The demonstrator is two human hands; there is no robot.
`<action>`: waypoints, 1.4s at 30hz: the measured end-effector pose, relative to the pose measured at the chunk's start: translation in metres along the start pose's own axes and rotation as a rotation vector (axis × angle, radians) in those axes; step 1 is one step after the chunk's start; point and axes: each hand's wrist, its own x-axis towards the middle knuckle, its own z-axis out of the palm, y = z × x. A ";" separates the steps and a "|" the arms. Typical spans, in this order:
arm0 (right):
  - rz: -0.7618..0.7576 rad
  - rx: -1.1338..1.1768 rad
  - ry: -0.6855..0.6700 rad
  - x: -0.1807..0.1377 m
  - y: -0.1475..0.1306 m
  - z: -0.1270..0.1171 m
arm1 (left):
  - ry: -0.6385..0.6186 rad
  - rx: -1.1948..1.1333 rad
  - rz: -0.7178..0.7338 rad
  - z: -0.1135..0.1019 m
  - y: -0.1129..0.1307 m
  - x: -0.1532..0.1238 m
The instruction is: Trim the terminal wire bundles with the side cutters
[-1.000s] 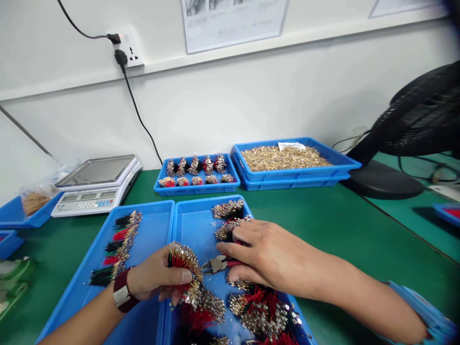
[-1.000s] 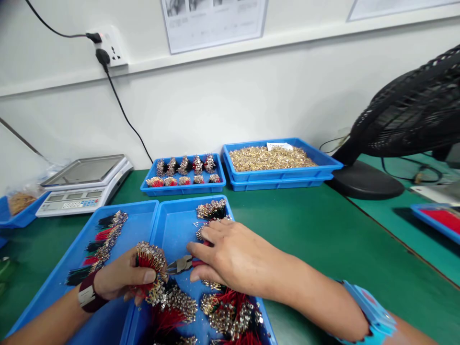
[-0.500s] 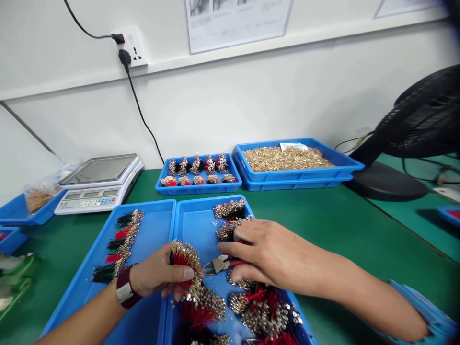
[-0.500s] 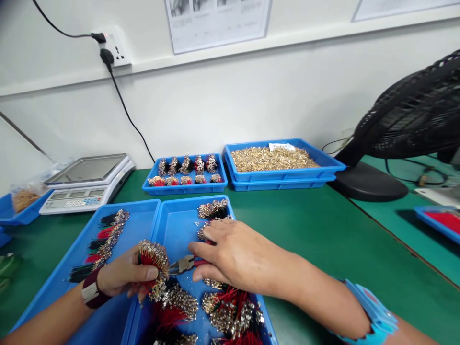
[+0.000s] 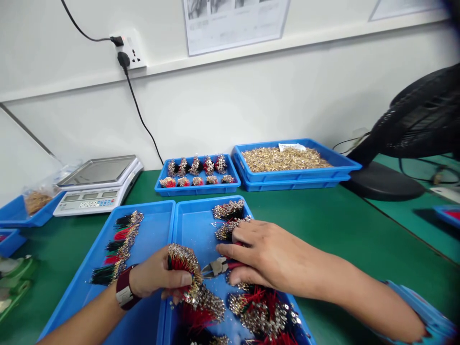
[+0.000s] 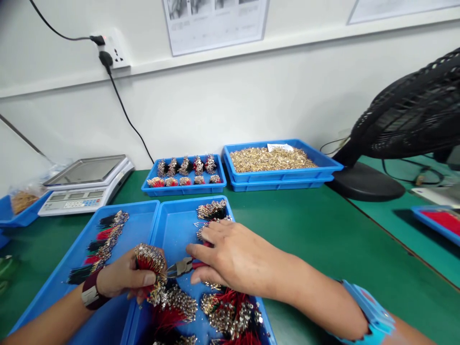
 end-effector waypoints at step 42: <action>0.039 -0.017 -0.001 -0.003 0.003 -0.008 | 0.262 -0.091 0.049 0.014 0.002 0.007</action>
